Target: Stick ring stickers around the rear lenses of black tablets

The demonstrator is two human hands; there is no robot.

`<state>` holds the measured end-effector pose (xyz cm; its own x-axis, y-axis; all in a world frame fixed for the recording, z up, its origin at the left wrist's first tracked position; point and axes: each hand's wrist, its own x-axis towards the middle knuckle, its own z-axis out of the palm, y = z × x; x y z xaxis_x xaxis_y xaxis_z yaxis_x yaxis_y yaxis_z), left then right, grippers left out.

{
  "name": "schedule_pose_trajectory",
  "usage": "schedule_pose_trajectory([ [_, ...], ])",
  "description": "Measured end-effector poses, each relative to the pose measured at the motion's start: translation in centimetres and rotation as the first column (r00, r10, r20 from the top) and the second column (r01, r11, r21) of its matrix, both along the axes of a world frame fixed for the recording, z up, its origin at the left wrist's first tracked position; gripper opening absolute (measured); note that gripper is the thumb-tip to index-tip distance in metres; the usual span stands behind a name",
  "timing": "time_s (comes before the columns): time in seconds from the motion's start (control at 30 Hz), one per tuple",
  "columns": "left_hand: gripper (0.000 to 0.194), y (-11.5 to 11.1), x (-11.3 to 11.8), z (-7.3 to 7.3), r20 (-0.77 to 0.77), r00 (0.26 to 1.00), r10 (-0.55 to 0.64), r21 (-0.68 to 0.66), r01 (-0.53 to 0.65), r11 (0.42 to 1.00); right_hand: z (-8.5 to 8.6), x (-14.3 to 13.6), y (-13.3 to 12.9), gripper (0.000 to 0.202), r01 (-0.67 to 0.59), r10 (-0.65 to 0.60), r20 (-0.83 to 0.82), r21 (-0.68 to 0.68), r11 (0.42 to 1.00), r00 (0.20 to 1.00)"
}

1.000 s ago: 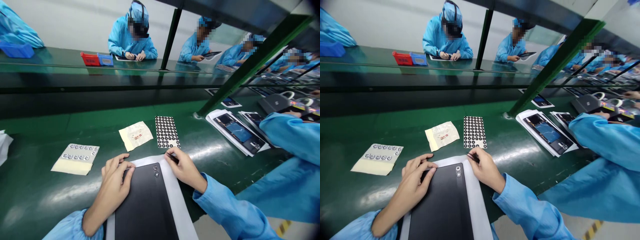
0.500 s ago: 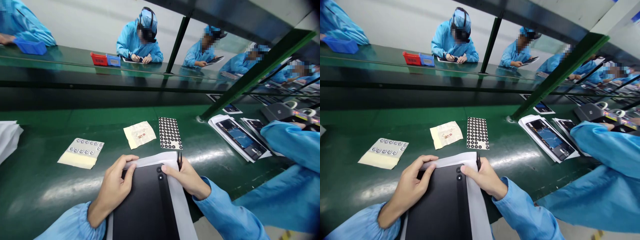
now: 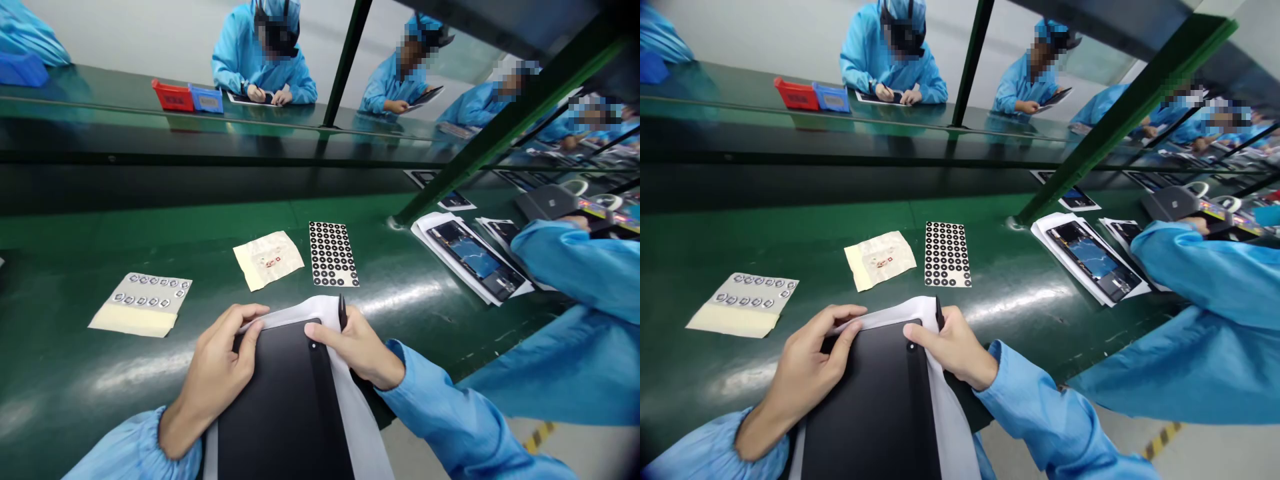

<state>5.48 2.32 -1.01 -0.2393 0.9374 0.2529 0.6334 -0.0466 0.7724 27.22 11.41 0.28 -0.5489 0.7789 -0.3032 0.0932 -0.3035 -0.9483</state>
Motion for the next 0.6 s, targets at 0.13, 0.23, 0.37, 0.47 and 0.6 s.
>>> schedule_pose_trajectory([
  [0.13, 0.020, 0.18, -0.12, -0.32, -0.015, 1.000, 0.002, -0.022, -0.002, 1.000, -0.07, 0.09, 0.15, 0.033, -0.001, 0.001, 0.016, 0.022, 1.000, 1.000],
  [0.23, 0.022, 0.23, -0.25, -0.47, -0.019, 1.000, 0.010, -0.039, -0.011, 0.999, 0.34, 0.42, 0.45, 0.034, -0.085, 0.084, 0.057, 0.012, 0.996, 0.995],
  [0.37, 0.021, 0.17, -0.38, -0.63, -0.009, 1.000, 0.003, -0.050, -0.004, 0.999, 0.55, 0.71, 0.41, 0.037, -0.142, 0.143, 0.117, -0.016, 0.990, 0.983],
  [0.47, 0.022, 0.21, -0.51, -0.80, 0.004, 1.000, 0.003, -0.060, -0.003, 0.998, 0.27, 0.66, 0.19, 0.039, -0.134, 0.135, 0.131, -0.017, 0.991, 0.982],
  [0.6, 0.022, 0.35, -0.59, -0.92, 0.011, 1.000, 0.011, -0.050, -0.011, 0.999, -0.18, 0.33, 0.13, 0.041, -0.115, 0.117, 0.105, -0.022, 0.993, 0.988],
])
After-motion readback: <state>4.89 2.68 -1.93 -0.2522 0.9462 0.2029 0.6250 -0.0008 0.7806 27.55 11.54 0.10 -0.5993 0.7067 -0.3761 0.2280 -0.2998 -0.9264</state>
